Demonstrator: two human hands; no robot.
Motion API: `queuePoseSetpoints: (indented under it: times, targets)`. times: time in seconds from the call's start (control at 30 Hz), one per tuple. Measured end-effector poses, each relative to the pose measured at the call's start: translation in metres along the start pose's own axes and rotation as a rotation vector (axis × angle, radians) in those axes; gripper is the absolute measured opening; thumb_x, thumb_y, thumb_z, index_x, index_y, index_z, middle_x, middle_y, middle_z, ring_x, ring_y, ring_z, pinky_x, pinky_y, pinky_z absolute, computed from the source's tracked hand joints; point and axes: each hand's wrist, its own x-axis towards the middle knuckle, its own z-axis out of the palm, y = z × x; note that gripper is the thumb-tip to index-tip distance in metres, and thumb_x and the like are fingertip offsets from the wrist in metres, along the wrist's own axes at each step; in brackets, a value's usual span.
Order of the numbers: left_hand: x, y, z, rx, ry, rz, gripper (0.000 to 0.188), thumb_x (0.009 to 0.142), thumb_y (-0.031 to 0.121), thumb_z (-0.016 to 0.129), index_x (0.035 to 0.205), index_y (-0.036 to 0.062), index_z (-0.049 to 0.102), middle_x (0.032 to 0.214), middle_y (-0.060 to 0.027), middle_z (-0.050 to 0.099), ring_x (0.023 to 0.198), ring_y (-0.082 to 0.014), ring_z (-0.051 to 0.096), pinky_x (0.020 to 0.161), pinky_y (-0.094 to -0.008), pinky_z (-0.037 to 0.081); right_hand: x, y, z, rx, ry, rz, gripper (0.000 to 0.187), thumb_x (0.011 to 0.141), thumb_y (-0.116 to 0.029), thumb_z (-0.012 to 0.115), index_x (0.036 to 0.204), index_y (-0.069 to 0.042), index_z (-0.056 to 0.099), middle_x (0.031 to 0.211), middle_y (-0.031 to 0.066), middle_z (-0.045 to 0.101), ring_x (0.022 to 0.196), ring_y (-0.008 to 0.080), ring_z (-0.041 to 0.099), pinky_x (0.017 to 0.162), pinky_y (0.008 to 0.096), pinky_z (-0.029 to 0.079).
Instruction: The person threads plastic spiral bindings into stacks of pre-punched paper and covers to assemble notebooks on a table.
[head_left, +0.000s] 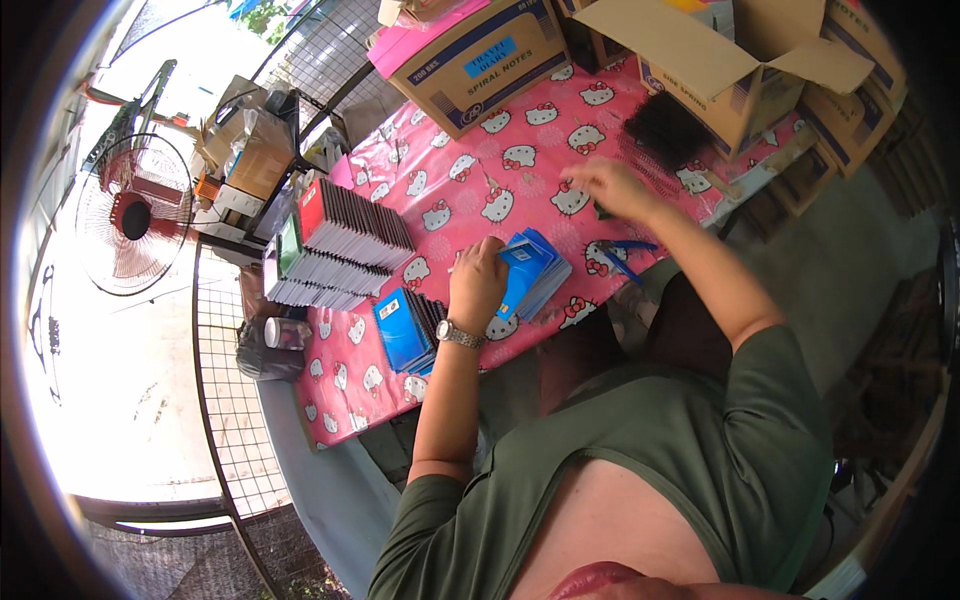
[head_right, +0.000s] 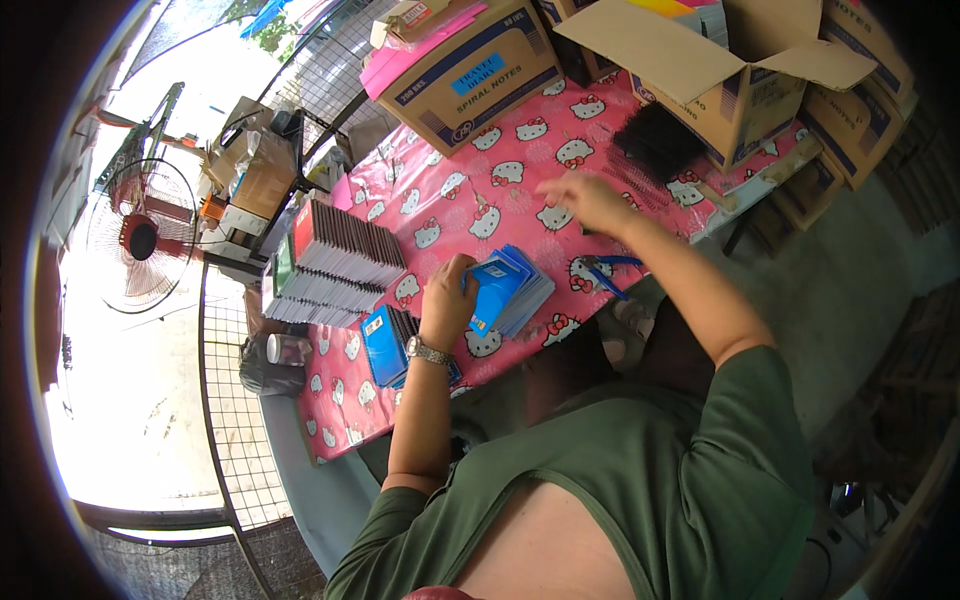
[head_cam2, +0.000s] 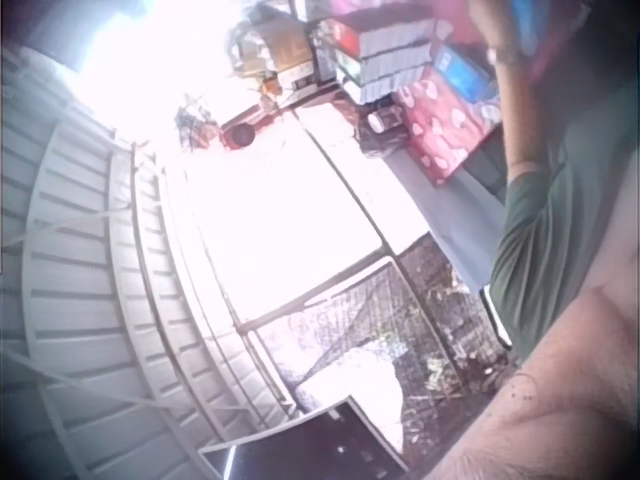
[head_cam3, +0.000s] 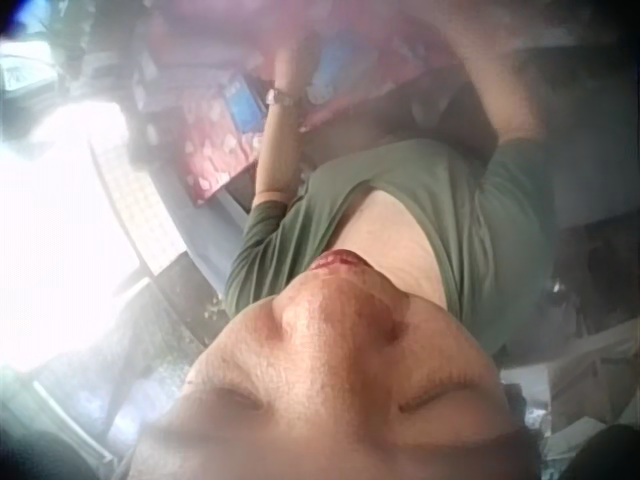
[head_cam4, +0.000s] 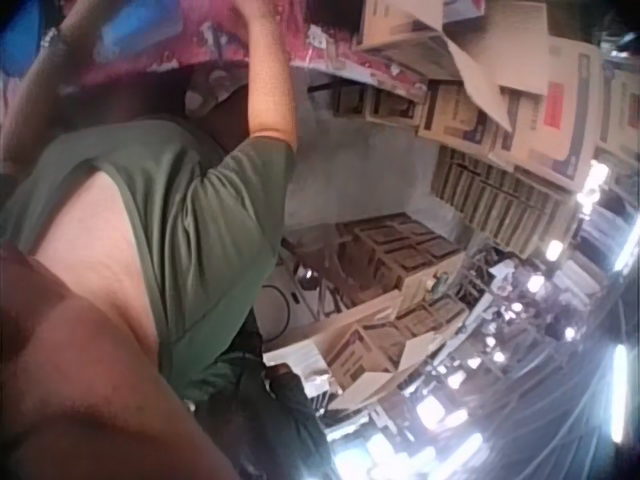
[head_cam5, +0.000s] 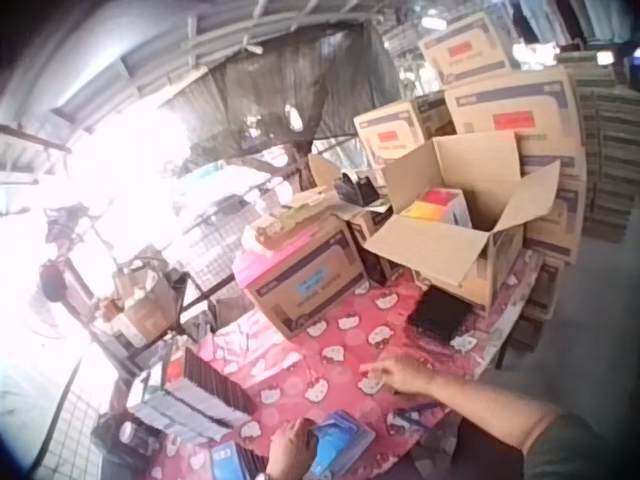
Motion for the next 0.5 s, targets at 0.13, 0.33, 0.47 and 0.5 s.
queuePoseSetpoints:
  times: [0.13, 0.33, 0.47, 0.5]
  targets:
    - [-0.001, 0.005, 0.016, 0.087, 0.099, 0.006, 0.019, 0.087, 0.011, 0.058, 0.106, 0.0072, 0.059, 0.093, -0.0132, 0.066, 0.093, -0.0329, 0.060, 0.084, -0.0456, 0.041, -0.017, -0.064, 0.020, 0.261, -0.147, -0.035, 0.018, 0.092, -0.012, 0.064, 0.108, -0.011, 0.072, 0.094, 0.0066, 0.064, 0.086, 0.0233, 0.064, 0.075, 0.0350, 0.051]
    - [0.002, 0.012, 0.014, 0.086, 0.128, 0.059, 0.017, 0.091, 0.021, 0.062, 0.102, 0.0078, 0.064, 0.095, -0.0092, 0.067, 0.094, -0.0293, 0.060, 0.086, -0.0428, 0.039, -0.015, -0.068, 0.033, 0.223, 0.022, -0.219, 0.019, 0.086, -0.006, 0.067, 0.104, -0.010, 0.072, 0.091, 0.0072, 0.061, 0.084, 0.0228, 0.064, 0.073, 0.0339, 0.052]
    - [-0.002, 0.008, 0.014, 0.072, 0.160, 0.103, 0.018, 0.090, 0.023, 0.063, 0.100, 0.0077, 0.063, 0.093, -0.0087, 0.067, 0.090, -0.0295, 0.061, 0.084, -0.0435, 0.041, -0.018, -0.082, 0.027, 0.248, -0.106, -0.121, 0.022, 0.084, 0.000, 0.066, 0.104, -0.007, 0.071, 0.094, 0.0083, 0.061, 0.085, 0.0231, 0.063, 0.074, 0.0332, 0.051]
    - [-0.002, 0.009, 0.015, 0.065, 0.155, 0.113, 0.018, 0.090, 0.022, 0.063, 0.099, 0.0076, 0.063, 0.093, -0.0090, 0.067, 0.090, -0.0297, 0.061, 0.084, -0.0436, 0.041, -0.019, -0.082, 0.027, 0.250, -0.074, -0.147, 0.022, 0.083, 0.000, 0.066, 0.102, -0.008, 0.071, 0.093, 0.0088, 0.060, 0.086, 0.0245, 0.063, 0.076, 0.0343, 0.051]
